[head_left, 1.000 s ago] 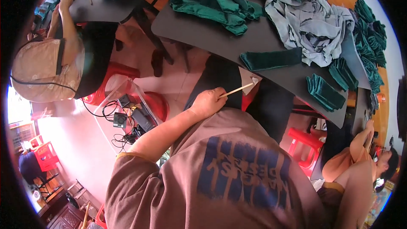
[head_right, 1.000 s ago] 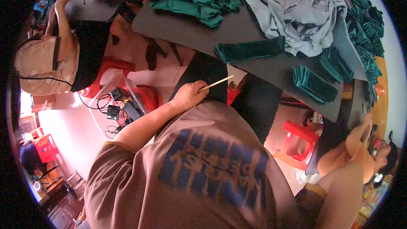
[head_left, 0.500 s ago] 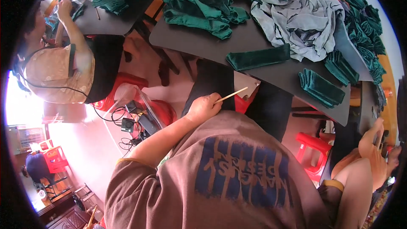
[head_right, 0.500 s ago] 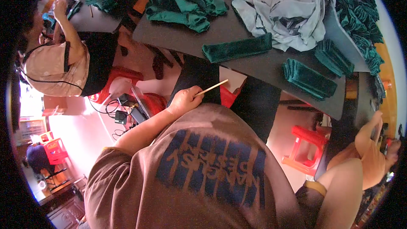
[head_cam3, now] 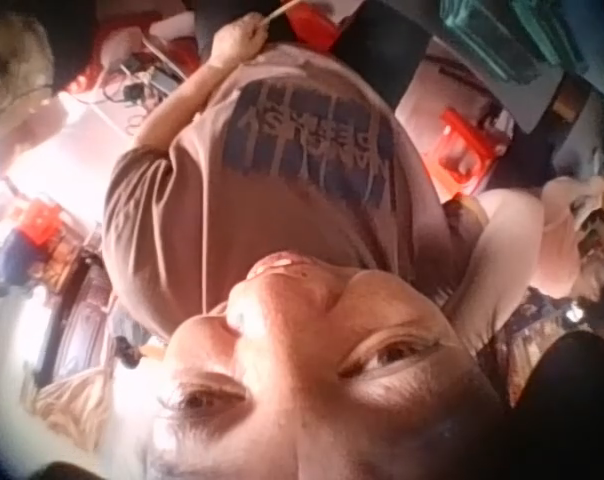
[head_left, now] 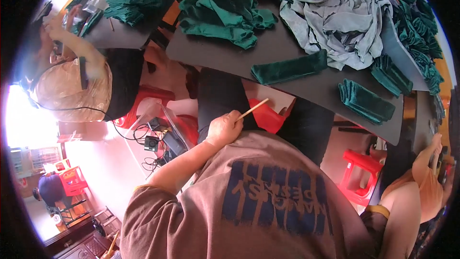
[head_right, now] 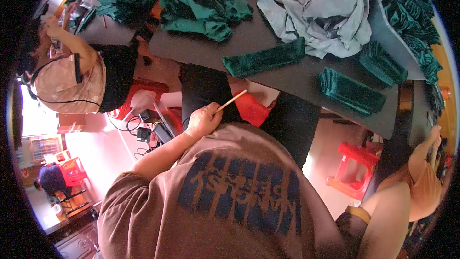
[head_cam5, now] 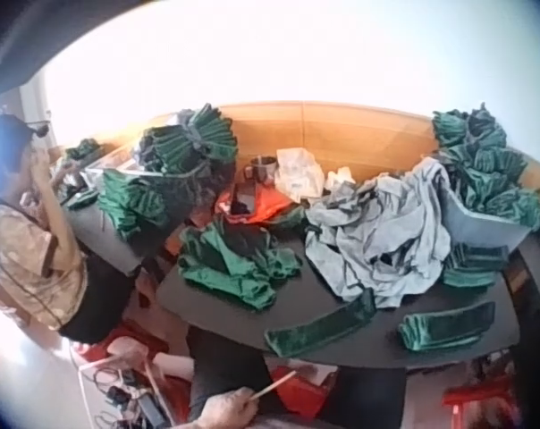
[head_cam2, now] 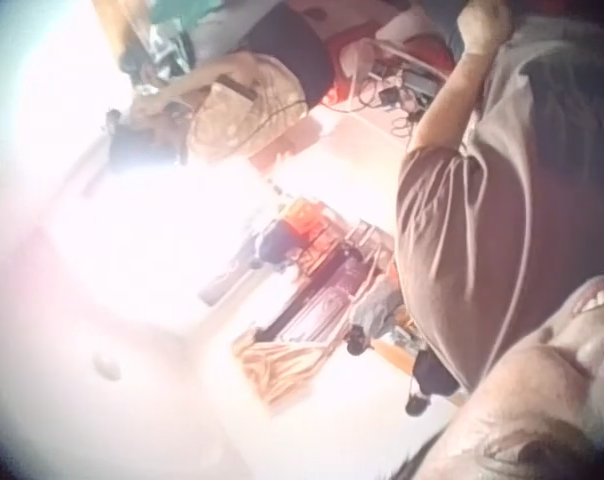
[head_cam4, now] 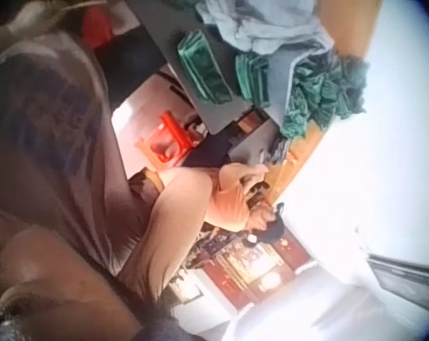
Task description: Turning small green velvet fabric tubes right-side out using a wooden stick.
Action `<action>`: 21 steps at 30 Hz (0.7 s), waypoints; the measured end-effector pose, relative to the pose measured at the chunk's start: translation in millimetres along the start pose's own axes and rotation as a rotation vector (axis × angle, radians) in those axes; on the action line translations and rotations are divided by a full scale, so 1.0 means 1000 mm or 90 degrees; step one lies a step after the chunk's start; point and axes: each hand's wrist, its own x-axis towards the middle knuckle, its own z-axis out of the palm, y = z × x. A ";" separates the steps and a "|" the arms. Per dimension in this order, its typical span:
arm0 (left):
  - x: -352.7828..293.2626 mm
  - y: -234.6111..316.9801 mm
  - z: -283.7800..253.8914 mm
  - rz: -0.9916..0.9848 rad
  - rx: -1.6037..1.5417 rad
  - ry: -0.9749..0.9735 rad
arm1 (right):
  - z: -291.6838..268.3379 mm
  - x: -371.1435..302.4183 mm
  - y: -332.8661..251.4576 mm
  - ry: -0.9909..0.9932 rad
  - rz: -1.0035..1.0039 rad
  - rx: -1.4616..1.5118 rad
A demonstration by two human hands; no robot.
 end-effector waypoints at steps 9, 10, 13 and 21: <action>-0.001 -0.020 0.005 0.003 -0.039 0.058 | 0.175 0.024 -0.027 -0.096 0.016 -0.067; 0.000 -0.022 0.006 0.023 -0.065 0.078 | 0.237 0.008 -0.035 -0.102 0.012 -0.070; -0.003 -0.024 0.001 0.028 -0.095 0.063 | 0.361 0.000 -0.039 -0.144 0.002 -0.097; -0.001 -0.034 -0.007 0.033 -0.130 0.049 | 0.486 -0.001 0.067 -0.466 0.177 -0.292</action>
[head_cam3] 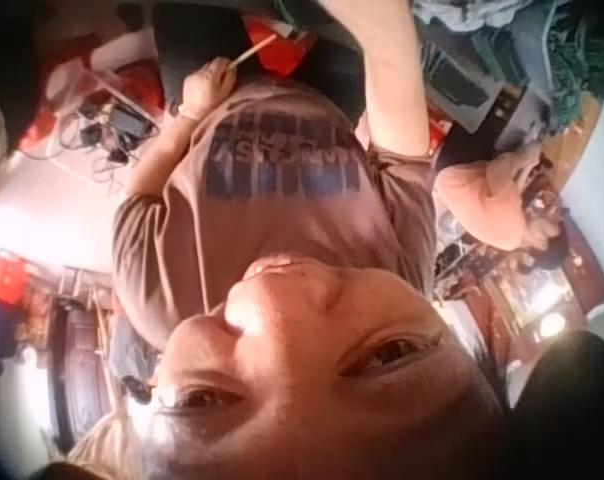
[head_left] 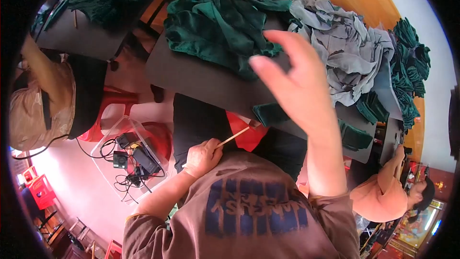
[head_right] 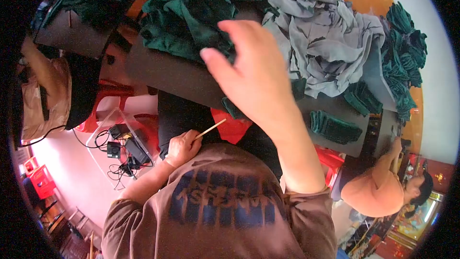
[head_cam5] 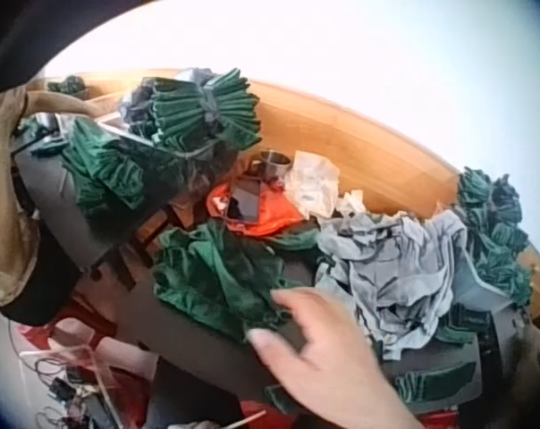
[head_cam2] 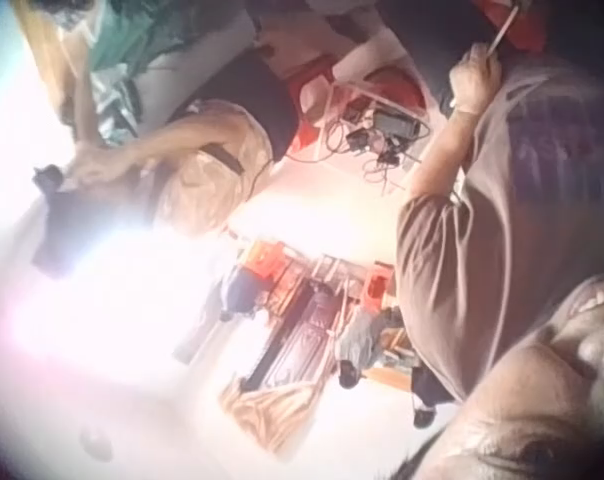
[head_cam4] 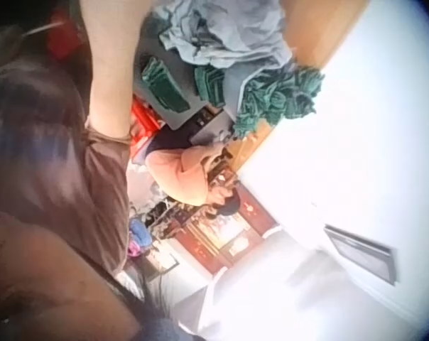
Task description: Turning small green velvet fabric tubes right-side out using a wooden stick.
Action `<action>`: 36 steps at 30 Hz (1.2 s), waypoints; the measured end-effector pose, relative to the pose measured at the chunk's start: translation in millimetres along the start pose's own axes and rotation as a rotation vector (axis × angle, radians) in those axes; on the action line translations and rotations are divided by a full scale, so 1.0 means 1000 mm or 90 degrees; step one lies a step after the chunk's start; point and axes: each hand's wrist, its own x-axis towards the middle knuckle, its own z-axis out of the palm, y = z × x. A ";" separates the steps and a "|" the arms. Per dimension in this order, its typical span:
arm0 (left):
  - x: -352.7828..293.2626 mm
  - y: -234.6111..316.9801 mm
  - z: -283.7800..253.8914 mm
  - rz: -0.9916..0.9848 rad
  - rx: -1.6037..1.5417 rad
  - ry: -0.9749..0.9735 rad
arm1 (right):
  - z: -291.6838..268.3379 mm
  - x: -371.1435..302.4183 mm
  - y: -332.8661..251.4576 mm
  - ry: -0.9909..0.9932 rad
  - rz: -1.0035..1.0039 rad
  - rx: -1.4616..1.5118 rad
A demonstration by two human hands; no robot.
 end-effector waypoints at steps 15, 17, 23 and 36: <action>0.020 -0.012 -0.036 0.004 -0.155 -0.102 | 0.003 0.045 0.013 0.030 0.238 0.313; 0.018 -0.005 -0.057 0.030 -0.175 -0.128 | -0.010 0.042 0.008 0.047 0.278 0.465; -0.003 0.004 -0.108 0.069 -0.310 0.021 | -0.018 0.005 -0.006 -0.079 0.405 0.899; 0.073 0.110 -0.121 -0.230 -1.176 -0.179 | -0.041 -0.059 -0.029 -0.449 0.076 0.638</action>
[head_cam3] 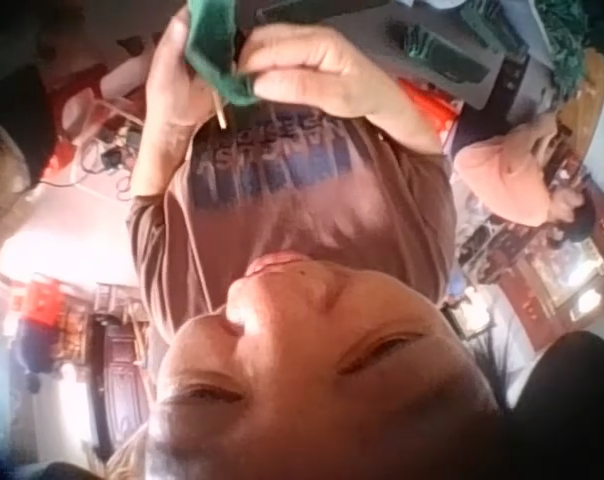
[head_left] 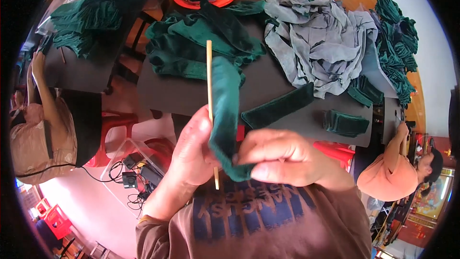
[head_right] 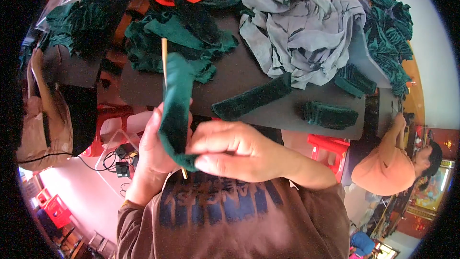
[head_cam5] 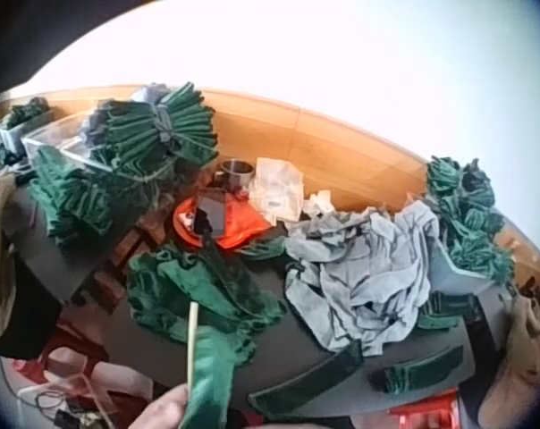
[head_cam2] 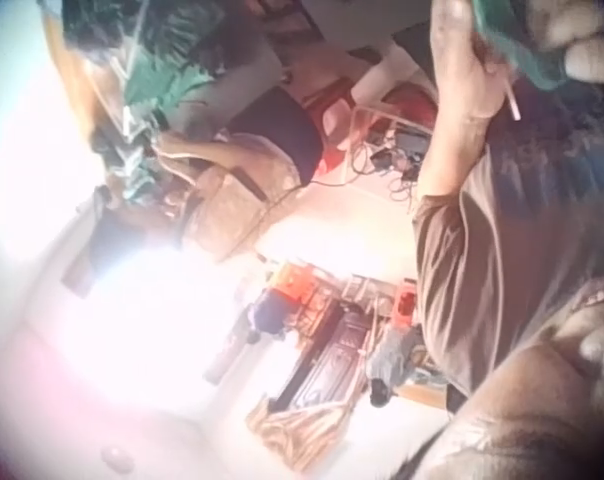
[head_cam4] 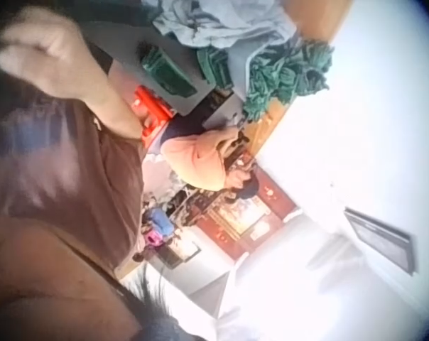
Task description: Turning small green velvet fabric tubes right-side out using a wooden stick.
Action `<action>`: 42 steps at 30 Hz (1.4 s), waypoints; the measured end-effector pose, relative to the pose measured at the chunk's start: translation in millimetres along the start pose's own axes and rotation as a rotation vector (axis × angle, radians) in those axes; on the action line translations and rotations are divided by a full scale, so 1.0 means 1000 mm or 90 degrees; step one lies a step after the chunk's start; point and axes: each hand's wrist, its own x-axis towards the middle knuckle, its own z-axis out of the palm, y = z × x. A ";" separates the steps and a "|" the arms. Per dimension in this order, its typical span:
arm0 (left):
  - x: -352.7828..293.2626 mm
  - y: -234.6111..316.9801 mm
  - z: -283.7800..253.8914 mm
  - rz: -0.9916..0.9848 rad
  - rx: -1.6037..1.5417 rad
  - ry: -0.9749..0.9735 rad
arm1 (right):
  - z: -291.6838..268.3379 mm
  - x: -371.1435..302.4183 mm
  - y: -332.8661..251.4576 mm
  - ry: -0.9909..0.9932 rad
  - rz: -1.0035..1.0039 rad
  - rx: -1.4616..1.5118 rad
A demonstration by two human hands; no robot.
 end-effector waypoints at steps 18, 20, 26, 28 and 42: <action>-0.012 -0.057 0.042 0.212 0.258 0.061 | 0.014 -0.060 0.021 0.312 0.045 0.391; -0.014 -0.059 0.049 0.176 0.195 0.062 | 0.014 -0.063 0.024 0.301 0.042 0.448; -0.017 -0.062 0.043 0.132 0.203 0.063 | 0.013 -0.063 0.027 0.316 0.018 0.501; -0.014 -0.067 0.042 0.200 0.274 0.041 | 0.011 -0.064 0.025 0.343 0.004 0.475; 0.003 -0.074 0.057 0.264 0.351 0.153 | -0.011 -0.076 0.041 0.447 -0.091 0.092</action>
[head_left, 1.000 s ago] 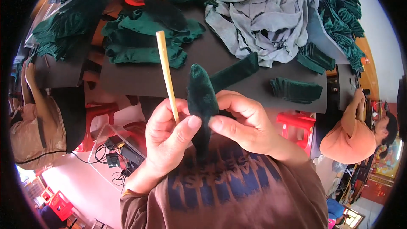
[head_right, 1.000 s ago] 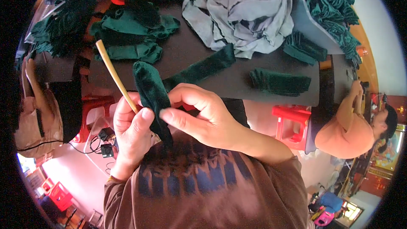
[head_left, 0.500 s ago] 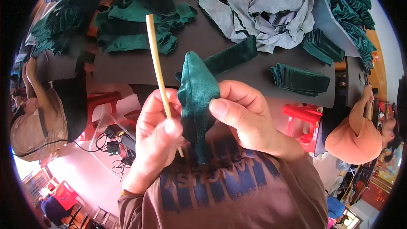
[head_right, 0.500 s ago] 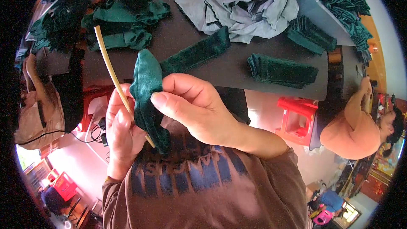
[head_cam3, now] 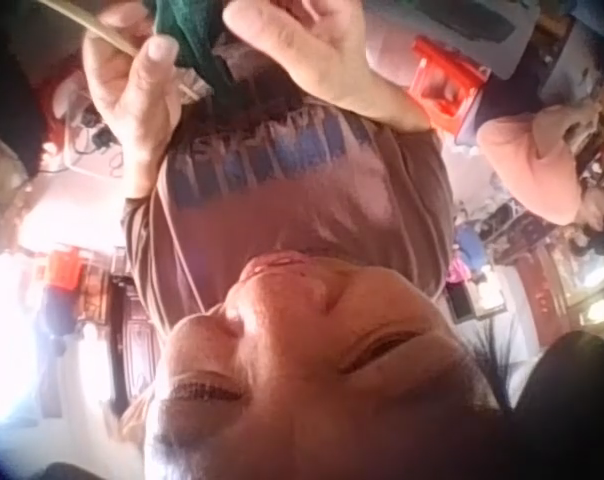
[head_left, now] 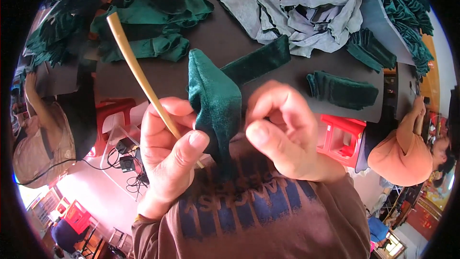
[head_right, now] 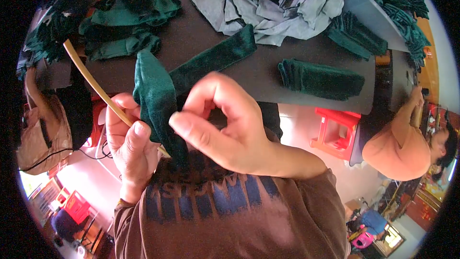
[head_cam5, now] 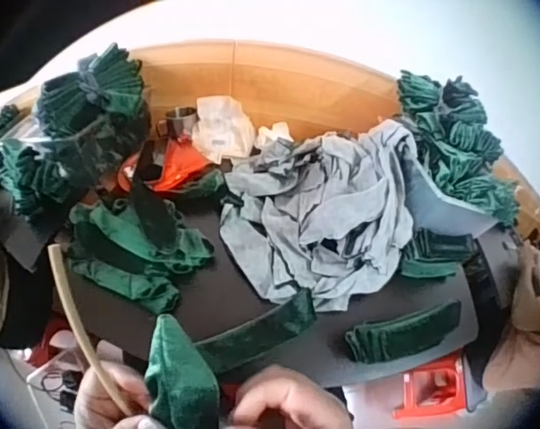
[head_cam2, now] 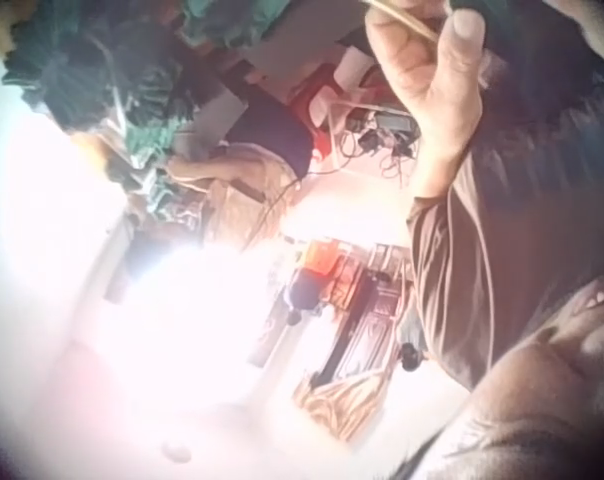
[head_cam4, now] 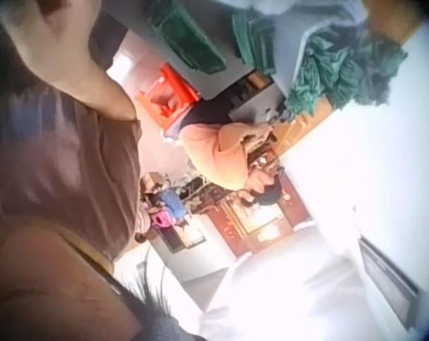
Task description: Turning small green velvet fabric tubes right-side out using a wooden stick.
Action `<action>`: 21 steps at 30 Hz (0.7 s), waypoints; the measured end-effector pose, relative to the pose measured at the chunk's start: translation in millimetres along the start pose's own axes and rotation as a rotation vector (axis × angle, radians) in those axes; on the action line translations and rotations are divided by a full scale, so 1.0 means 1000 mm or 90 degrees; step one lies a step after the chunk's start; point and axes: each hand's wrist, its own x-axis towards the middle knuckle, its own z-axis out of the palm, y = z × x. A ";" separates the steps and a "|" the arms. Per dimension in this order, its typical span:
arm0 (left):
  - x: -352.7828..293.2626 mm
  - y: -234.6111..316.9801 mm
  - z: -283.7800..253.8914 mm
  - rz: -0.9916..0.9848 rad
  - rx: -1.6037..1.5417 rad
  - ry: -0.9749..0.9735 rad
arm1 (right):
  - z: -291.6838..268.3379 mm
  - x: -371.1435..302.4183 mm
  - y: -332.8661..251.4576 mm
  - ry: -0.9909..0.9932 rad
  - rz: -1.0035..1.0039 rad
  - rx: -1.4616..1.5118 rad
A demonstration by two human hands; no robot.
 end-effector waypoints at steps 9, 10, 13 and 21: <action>0.002 -0.001 0.008 -0.019 0.085 0.002 | -0.005 0.007 -0.005 -0.092 -0.047 -0.174; 0.003 -0.002 0.008 -0.027 0.101 0.007 | -0.007 0.008 -0.001 -0.083 -0.054 -0.151; 0.006 -0.004 0.010 -0.025 0.091 0.021 | -0.006 0.007 0.000 -0.069 -0.022 -0.084; 0.007 -0.006 0.004 -0.044 0.139 0.003 | -0.006 0.011 0.004 -0.068 -0.011 -0.045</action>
